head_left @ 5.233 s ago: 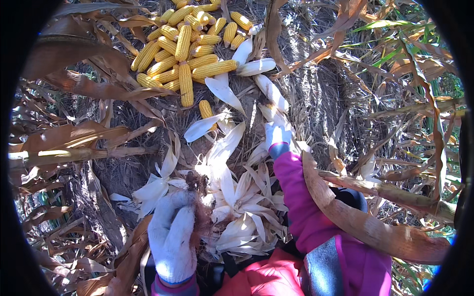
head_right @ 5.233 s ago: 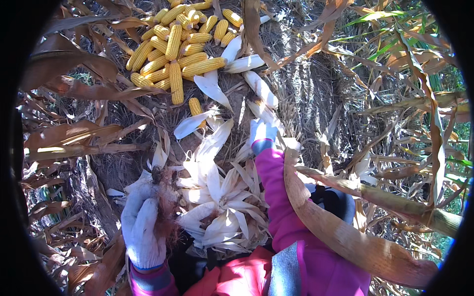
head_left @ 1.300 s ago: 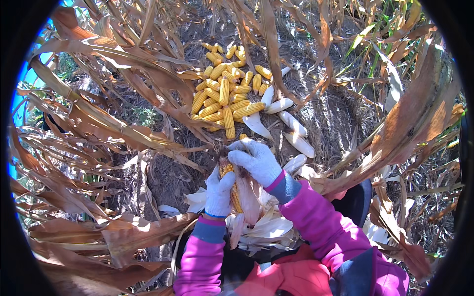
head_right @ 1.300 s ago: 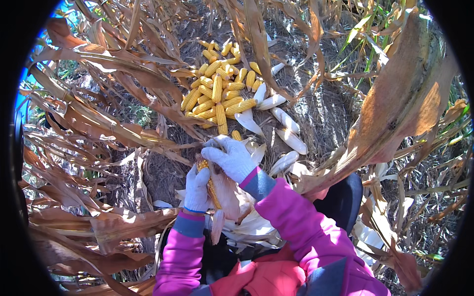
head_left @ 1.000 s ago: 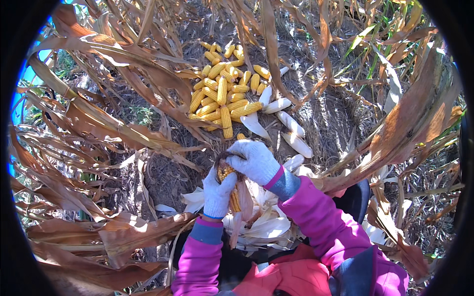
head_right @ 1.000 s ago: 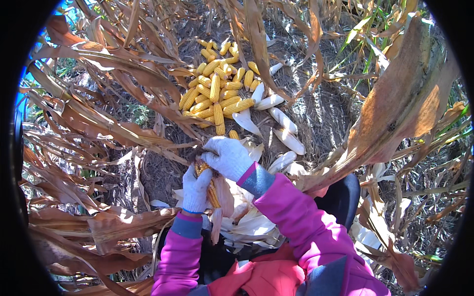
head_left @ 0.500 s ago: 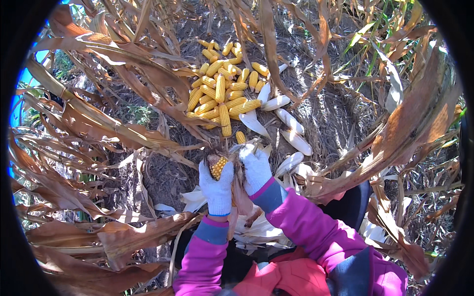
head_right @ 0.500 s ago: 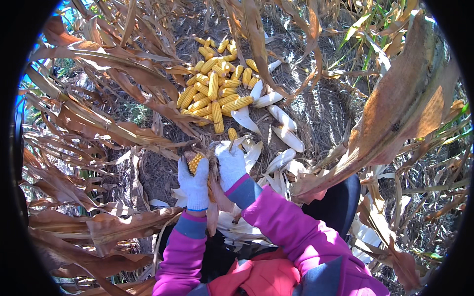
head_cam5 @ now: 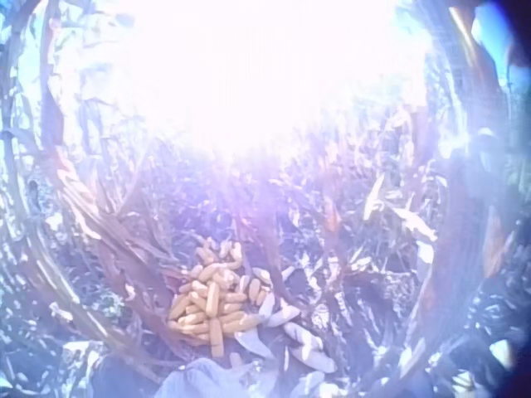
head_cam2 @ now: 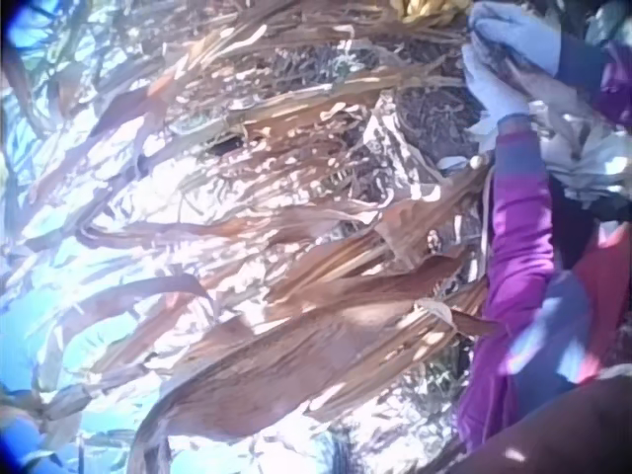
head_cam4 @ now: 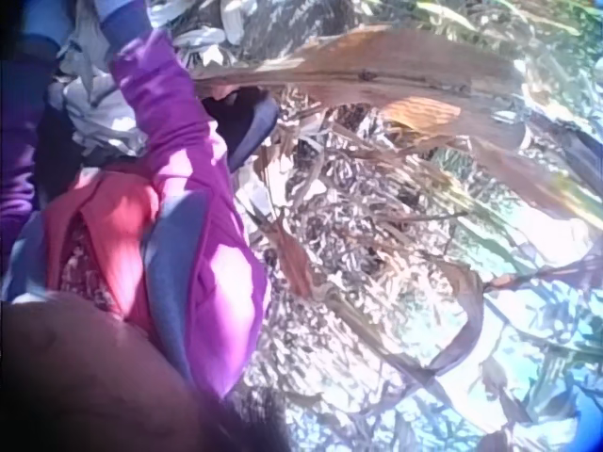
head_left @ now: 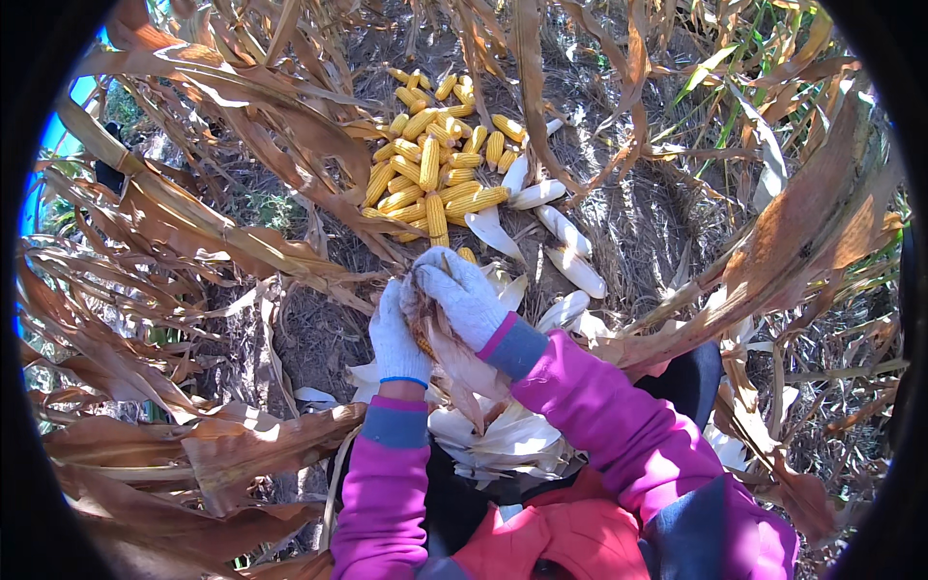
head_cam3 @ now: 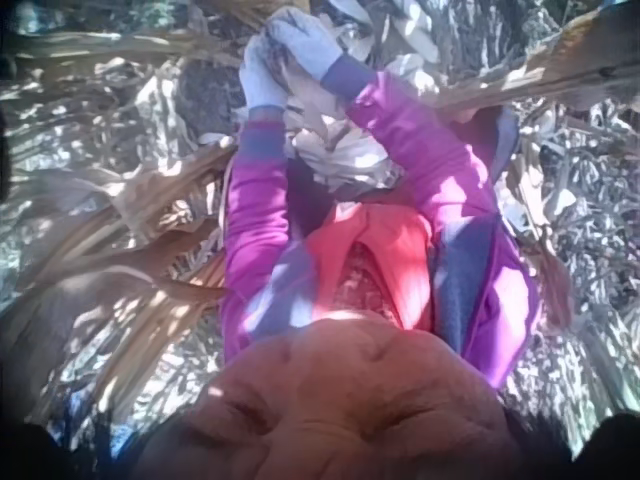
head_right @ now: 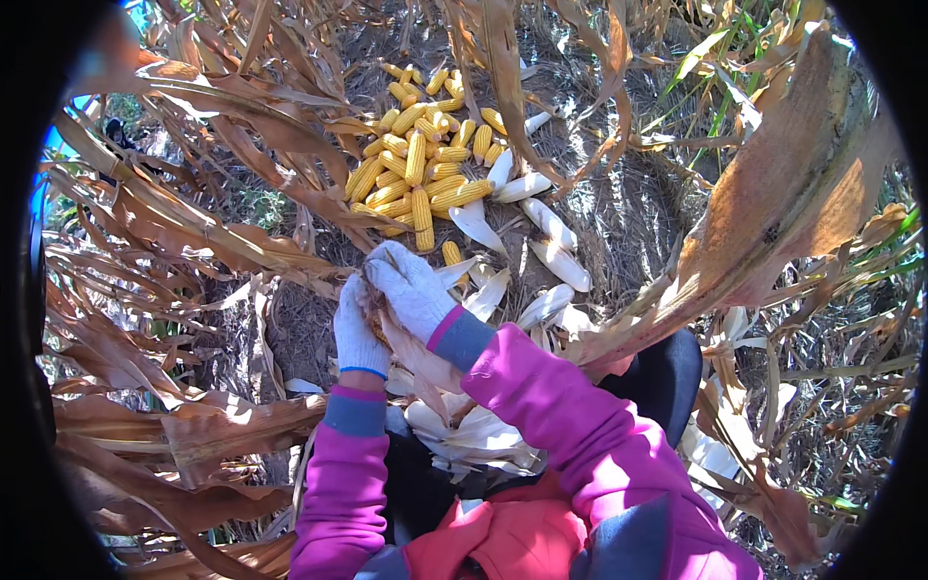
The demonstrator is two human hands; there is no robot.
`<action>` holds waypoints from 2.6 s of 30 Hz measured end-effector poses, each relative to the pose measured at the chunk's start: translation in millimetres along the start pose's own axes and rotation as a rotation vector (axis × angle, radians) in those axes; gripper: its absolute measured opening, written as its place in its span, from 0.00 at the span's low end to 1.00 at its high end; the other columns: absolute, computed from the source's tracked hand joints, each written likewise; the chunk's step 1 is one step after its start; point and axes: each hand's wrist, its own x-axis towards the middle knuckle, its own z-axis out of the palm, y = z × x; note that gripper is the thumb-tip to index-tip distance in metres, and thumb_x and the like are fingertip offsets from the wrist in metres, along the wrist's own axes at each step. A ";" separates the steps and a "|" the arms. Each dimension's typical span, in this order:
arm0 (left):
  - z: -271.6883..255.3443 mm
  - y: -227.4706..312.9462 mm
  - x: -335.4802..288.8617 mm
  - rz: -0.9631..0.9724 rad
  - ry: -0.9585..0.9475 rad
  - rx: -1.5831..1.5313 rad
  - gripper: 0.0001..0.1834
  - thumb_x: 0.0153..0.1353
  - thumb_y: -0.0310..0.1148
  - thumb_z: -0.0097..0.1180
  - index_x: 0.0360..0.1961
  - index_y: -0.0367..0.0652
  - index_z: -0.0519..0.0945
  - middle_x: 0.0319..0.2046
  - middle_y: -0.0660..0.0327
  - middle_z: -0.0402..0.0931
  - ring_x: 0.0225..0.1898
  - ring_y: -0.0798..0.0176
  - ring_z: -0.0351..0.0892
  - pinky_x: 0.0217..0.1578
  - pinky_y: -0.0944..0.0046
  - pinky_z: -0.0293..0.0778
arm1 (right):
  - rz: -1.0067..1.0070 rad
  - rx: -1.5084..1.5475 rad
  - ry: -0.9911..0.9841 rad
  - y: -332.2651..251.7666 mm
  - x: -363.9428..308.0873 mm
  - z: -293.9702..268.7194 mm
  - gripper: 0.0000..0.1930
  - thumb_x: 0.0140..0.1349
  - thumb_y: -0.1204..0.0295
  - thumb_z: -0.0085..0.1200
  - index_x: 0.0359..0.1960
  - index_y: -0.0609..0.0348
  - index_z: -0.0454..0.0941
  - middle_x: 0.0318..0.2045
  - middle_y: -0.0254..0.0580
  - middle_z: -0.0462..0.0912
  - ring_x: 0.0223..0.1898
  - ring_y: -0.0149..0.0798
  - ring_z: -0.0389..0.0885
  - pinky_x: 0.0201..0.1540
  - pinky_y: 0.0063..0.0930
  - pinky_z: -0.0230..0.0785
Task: The person sits in a cornfield and repeatedly shucks corn cobs by hand, removing the husks and adding the cleaned cobs to a growing pile on the ground.
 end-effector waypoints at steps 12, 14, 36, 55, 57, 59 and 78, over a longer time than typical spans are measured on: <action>-27.6 50.0 15.3 0.130 0.181 0.062 0.18 0.67 0.46 0.57 0.45 0.41 0.78 0.33 0.57 0.80 0.32 0.57 0.82 0.36 0.55 0.81 | 0.684 0.149 0.161 -1.6 -158.9 -86.4 0.13 0.74 0.63 0.48 0.31 0.55 0.72 0.22 0.25 0.67 0.23 0.22 0.63 0.27 0.20 0.57; -14.7 44.4 17.6 0.174 0.149 0.115 0.17 0.67 0.44 0.56 0.45 0.41 0.77 0.35 0.58 0.80 0.34 0.58 0.82 0.37 0.55 0.81 | 0.593 -0.239 0.001 0.9 -143.7 -95.6 0.18 0.67 0.58 0.57 0.44 0.63 0.74 0.31 0.39 0.78 0.34 0.32 0.76 0.39 0.27 0.70; 12.6 -6.9 -67.5 -0.027 -0.567 0.581 0.22 0.55 0.24 0.68 0.51 0.38 0.75 0.42 0.63 0.79 0.41 0.71 0.79 0.42 0.69 0.77 | 0.537 -0.238 -0.075 86.0 -176.3 -32.2 0.38 0.49 0.60 0.75 0.62 0.58 0.73 0.56 0.39 0.79 0.56 0.36 0.77 0.61 0.32 0.70; -5.0 -16.9 -19.7 -0.534 -0.218 0.389 0.28 0.70 0.45 0.56 0.61 0.34 0.71 0.44 0.57 0.80 0.37 0.63 0.82 0.36 0.65 0.80 | 0.193 -1.098 -0.728 26.9 -151.9 -42.6 0.17 0.57 0.58 0.62 0.43 0.53 0.79 0.29 0.49 0.80 0.27 0.55 0.81 0.31 0.47 0.76; -15.0 -27.2 -12.0 -0.518 -0.319 0.474 0.26 0.67 0.40 0.59 0.60 0.34 0.71 0.40 0.58 0.81 0.33 0.63 0.83 0.31 0.63 0.81 | -0.022 -1.180 -0.801 39.7 -157.4 -51.3 0.15 0.57 0.59 0.62 0.43 0.50 0.79 0.29 0.47 0.81 0.26 0.54 0.82 0.30 0.46 0.76; -7.8 -22.3 -19.8 -0.507 -0.384 0.618 0.26 0.66 0.37 0.61 0.59 0.34 0.71 0.40 0.58 0.80 0.33 0.64 0.82 0.32 0.63 0.81 | 0.029 -1.199 -0.671 38.0 -159.1 -62.2 0.16 0.57 0.59 0.62 0.46 0.46 0.81 0.30 0.46 0.83 0.29 0.52 0.84 0.31 0.44 0.77; 3.1 52.4 -21.2 0.377 -0.002 0.513 0.31 0.54 0.22 0.66 0.60 0.38 0.70 0.49 0.57 0.78 0.43 0.60 0.81 0.44 0.61 0.80 | 0.476 -0.637 0.896 98.4 -113.0 -208.1 0.46 0.53 0.68 0.70 0.69 0.64 0.53 0.53 0.58 0.79 0.52 0.52 0.81 0.56 0.39 0.73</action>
